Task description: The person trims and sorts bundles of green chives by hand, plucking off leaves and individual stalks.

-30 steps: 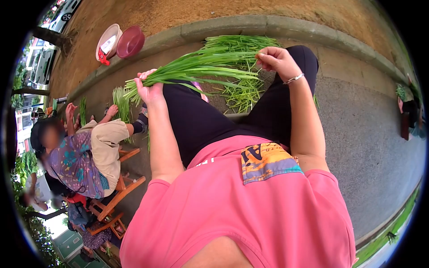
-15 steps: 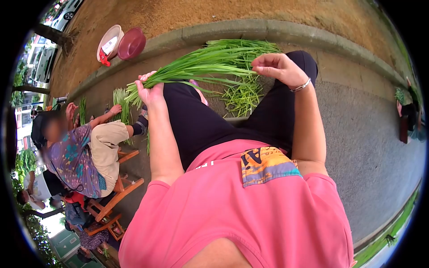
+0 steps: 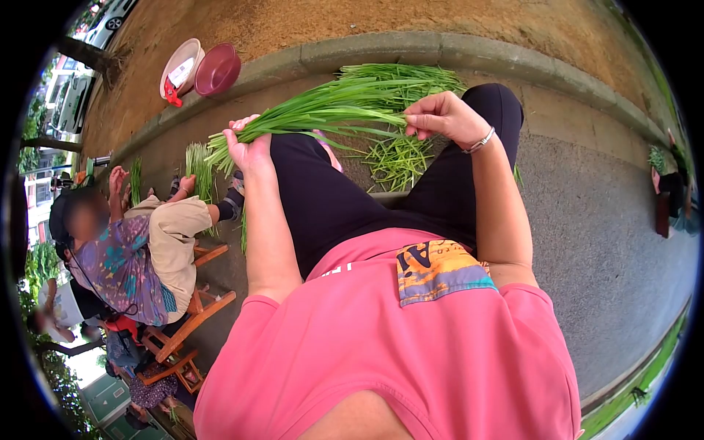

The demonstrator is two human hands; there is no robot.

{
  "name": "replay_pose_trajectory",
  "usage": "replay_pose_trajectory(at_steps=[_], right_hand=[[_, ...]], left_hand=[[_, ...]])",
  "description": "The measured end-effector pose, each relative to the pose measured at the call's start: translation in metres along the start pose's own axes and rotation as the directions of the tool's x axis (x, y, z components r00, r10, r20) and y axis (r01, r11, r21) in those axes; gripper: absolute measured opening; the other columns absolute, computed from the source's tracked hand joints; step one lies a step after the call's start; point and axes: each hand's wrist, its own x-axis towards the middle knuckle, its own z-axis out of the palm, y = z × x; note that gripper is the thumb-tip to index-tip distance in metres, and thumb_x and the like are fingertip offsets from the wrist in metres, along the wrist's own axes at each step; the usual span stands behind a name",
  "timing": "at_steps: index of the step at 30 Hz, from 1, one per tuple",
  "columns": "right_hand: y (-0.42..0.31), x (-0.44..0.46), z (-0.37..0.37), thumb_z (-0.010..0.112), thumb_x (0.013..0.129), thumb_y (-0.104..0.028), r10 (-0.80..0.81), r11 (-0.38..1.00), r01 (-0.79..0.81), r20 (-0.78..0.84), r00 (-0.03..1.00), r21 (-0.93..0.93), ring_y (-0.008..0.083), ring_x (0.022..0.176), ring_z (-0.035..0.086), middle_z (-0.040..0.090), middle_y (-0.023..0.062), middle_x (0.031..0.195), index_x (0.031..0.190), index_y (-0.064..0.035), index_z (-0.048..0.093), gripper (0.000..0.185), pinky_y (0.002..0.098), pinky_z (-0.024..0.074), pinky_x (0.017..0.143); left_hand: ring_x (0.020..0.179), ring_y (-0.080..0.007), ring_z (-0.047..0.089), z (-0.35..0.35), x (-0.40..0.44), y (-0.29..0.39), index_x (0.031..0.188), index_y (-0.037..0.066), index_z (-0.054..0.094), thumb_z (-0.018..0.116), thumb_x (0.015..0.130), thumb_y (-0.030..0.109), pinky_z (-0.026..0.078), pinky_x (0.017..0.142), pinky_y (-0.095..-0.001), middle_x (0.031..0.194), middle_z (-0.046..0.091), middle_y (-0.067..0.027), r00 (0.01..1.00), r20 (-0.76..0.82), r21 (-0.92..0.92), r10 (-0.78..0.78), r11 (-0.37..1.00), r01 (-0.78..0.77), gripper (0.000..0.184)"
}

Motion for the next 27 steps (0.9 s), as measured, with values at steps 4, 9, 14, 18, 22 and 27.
replay_pose_trajectory(at_steps=[4,9,14,18,22,27], right_hand=[[0.005,0.006,-0.001,0.058,0.082,-0.012,0.020,0.999,-0.021,-0.016,1.000,-0.034,0.0057,0.057,0.054,0.063,0.0039,0.072,0.088,0.0019,0.062,0.016,0.0174,0.0440,0.054],[0.010,0.013,0.002,0.057,0.082,-0.011,0.027,0.998,-0.027,-0.014,1.000,-0.056,0.0056,0.056,0.054,0.063,0.0039,0.072,0.088,0.0019,0.062,0.015,0.0172,0.0443,0.053],[0.015,0.022,0.004,0.058,0.082,-0.012,0.035,0.996,-0.029,0.063,0.997,-0.089,0.0057,0.058,0.055,0.063,0.0046,0.072,0.087,0.0021,0.062,0.016,0.0173,0.0458,0.055],[0.019,0.021,0.007,0.059,0.082,-0.013,0.010,0.999,-0.007,0.077,0.997,-0.040,0.0056,0.061,0.055,0.063,0.0041,0.073,0.088,0.0019,0.063,0.016,0.0179,0.0456,0.057],[0.026,0.024,-0.002,0.061,0.080,-0.012,-0.078,0.987,0.082,0.036,0.996,-0.135,0.0047,0.066,0.054,0.063,0.0011,0.076,0.088,0.0017,0.064,0.015,0.0188,0.0445,0.061],[0.031,0.030,-0.004,0.063,0.079,-0.012,-0.035,0.996,0.034,-0.009,0.999,-0.077,0.0049,0.068,0.054,0.062,-0.0007,0.076,0.088,0.0015,0.064,0.016,0.0196,0.0443,0.063]], left_hand=[[0.055,-0.0162,0.044,-0.001,0.003,0.000,0.072,0.006,0.051,0.035,0.090,0.040,0.038,0.060,-0.0327,0.057,0.045,-0.0022,1.000,-0.017,0.000,0.011,1.000,-0.011,0.043],[0.056,-0.0161,0.044,-0.004,0.005,0.001,0.072,0.006,0.051,0.035,0.090,0.040,0.038,0.060,-0.0325,0.058,0.045,-0.0022,1.000,-0.008,-0.001,0.005,1.000,-0.006,0.042],[0.057,-0.0158,0.045,-0.007,0.009,0.001,0.074,0.006,0.052,0.036,0.090,0.039,0.038,0.061,-0.0324,0.059,0.046,-0.0020,1.000,0.017,0.005,-0.008,1.000,0.008,0.040],[0.057,-0.0157,0.045,-0.006,0.006,0.000,0.076,0.006,0.052,0.036,0.090,0.039,0.038,0.061,-0.0324,0.059,0.046,-0.0019,0.999,0.031,0.012,-0.006,1.000,0.006,0.039],[0.056,-0.0151,0.043,-0.006,0.009,-0.001,0.073,0.006,0.050,0.035,0.090,0.038,0.036,0.065,-0.0343,0.057,0.044,-0.0005,1.000,0.021,-0.003,-0.019,1.000,0.019,0.039],[0.056,-0.0149,0.042,-0.011,0.015,0.003,0.074,0.006,0.050,0.038,0.090,0.035,0.036,0.065,-0.0337,0.058,0.044,-0.0004,0.999,0.032,0.010,-0.017,1.000,0.017,0.035]])
